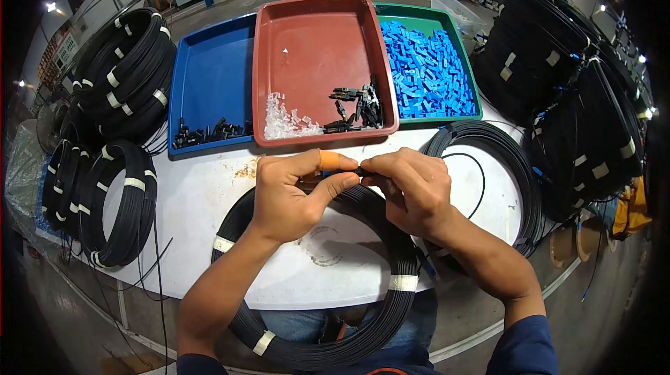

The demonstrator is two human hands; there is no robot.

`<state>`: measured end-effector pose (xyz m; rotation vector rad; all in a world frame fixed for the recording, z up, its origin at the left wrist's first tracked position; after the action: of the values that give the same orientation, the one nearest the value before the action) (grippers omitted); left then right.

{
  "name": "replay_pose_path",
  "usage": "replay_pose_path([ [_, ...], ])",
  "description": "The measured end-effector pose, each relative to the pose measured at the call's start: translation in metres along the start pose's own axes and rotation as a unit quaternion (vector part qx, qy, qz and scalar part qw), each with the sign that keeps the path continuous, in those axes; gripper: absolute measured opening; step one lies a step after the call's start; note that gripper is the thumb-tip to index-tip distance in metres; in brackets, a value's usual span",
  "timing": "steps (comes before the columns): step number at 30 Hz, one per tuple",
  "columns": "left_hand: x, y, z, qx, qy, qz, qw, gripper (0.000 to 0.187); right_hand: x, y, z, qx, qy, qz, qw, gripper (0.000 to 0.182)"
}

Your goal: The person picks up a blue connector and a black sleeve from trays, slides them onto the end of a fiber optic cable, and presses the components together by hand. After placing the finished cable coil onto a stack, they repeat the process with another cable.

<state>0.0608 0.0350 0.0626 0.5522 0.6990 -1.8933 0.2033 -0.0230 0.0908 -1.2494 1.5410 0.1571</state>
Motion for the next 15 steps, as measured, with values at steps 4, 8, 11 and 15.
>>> replay_pose_path([
  [4,0.002,0.002,0.006,-0.047,0.066,-0.003,0.997,0.02,0.001,0.004,0.0,0.035,0.041,-0.029,0.998,0.02],
  [8,0.006,0.008,0.047,-0.188,0.255,-0.044,0.947,0.028,0.014,0.024,0.04,-0.188,0.365,-0.148,0.9,0.006],
  [11,0.007,0.016,0.049,-0.246,0.286,-0.097,0.921,0.029,0.014,0.03,0.047,-0.193,0.351,-0.204,0.893,0.008],
  [15,-0.001,-0.001,0.034,-0.14,0.221,0.001,0.965,0.016,0.001,0.013,0.023,-0.119,0.161,-0.091,0.975,0.015],
])
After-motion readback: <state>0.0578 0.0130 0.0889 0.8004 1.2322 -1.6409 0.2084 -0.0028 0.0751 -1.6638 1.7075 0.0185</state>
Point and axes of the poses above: each hand's wrist, its own x-axis away from the middle knuckle, its own y-axis out of the palm, z = x × y, the point moved 9 cm from there along -x, towards the middle knuckle, and after that the axes turned 12 degrees about y, right-handed, at the moved point
